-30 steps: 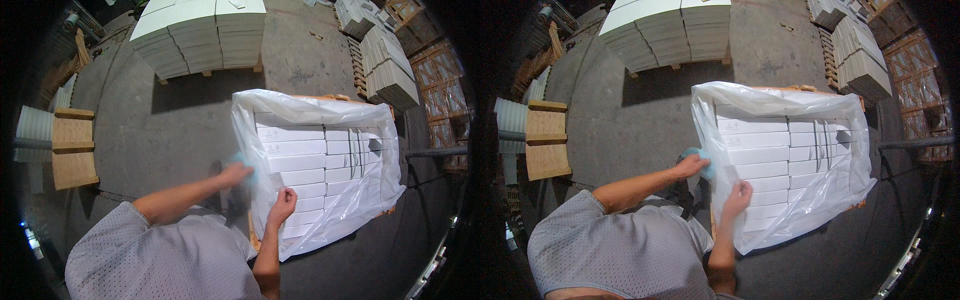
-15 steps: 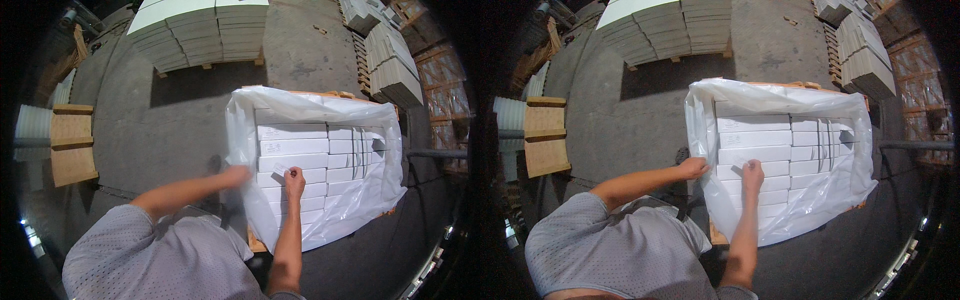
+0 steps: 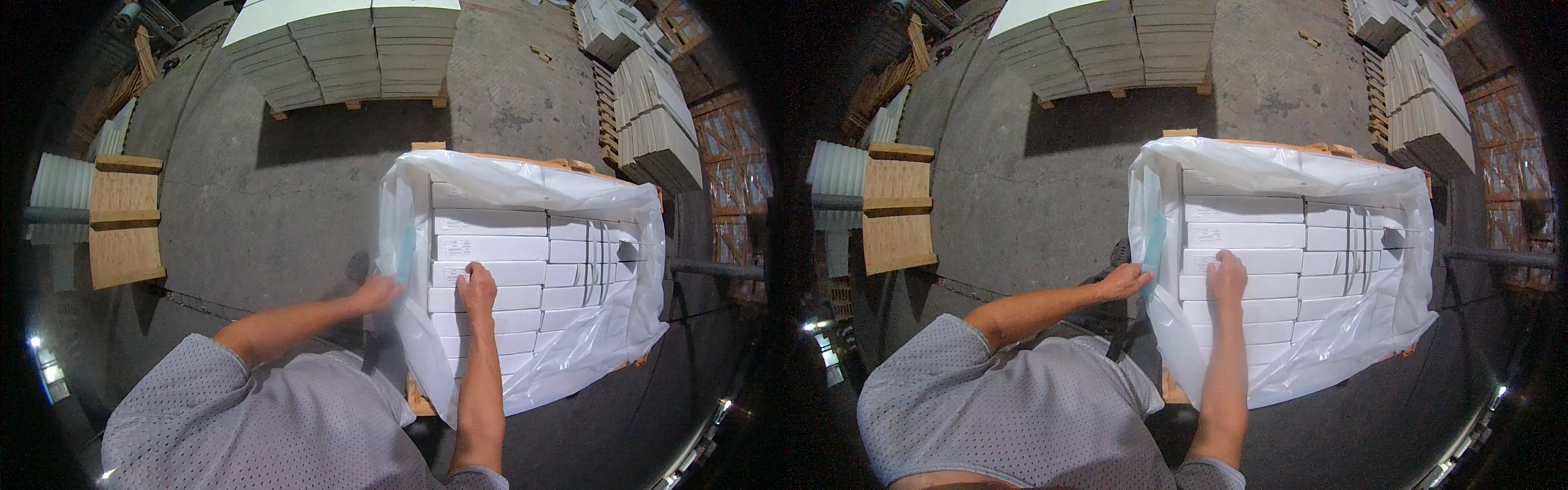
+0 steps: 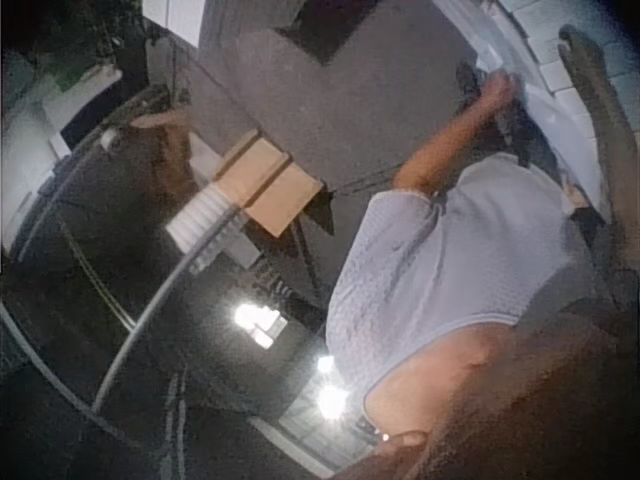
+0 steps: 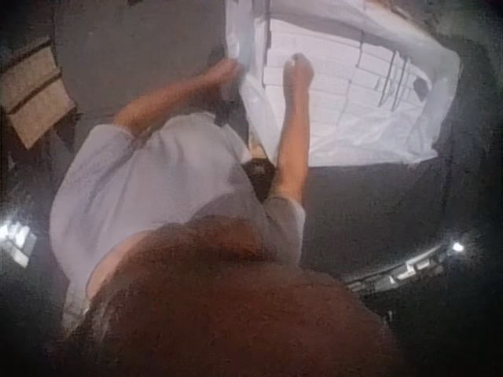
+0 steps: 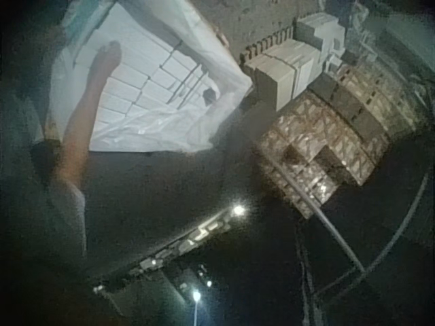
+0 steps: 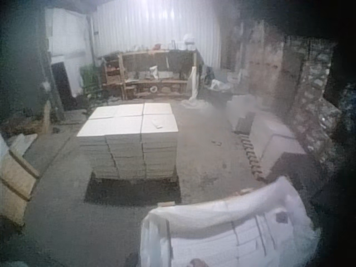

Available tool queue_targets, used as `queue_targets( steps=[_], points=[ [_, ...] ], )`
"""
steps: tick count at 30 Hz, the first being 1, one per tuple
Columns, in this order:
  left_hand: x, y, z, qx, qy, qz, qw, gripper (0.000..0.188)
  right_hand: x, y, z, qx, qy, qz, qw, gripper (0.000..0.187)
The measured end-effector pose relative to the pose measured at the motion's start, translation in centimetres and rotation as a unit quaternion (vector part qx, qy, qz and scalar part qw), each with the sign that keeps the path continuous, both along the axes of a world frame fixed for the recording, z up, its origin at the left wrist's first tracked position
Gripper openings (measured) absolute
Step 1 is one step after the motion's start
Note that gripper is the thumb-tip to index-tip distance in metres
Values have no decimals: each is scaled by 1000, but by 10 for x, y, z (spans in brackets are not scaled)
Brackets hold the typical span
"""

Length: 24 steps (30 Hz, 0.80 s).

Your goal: The person applies blue tape to a pallet of white rectangular items wrapped in plastic. They repeatedly pull tape from a roll and press it onto the plastic covering, working across the top surface of the pallet.

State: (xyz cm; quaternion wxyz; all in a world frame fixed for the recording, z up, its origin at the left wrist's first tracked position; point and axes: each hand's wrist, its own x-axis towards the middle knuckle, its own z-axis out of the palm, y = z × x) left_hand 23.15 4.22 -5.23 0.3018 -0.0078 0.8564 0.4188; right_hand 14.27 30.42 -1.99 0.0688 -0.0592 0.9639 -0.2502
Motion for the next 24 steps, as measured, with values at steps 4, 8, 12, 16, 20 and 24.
queue_targets(
  steps=[4,8,12,16,20,24],
  points=[
    [0,-1,4,16,9,8,1000,41,3,-8,-4,32,27,-1,999,30],
    [1,1,10,18,12,7,1000,42,9,-19,3,102,27,-16,994,38],
    [7,4,9,24,-21,61,998,43,15,-17,3,152,105,-74,980,41],
    [13,-4,15,58,-53,109,991,48,18,-12,-25,-88,31,-221,971,34],
    [5,-10,43,73,-81,148,983,43,14,-17,-64,-418,-191,-173,871,25],
    [-5,-4,79,146,-122,195,962,42,7,-17,-67,-602,-113,-437,658,28]
  ],
)
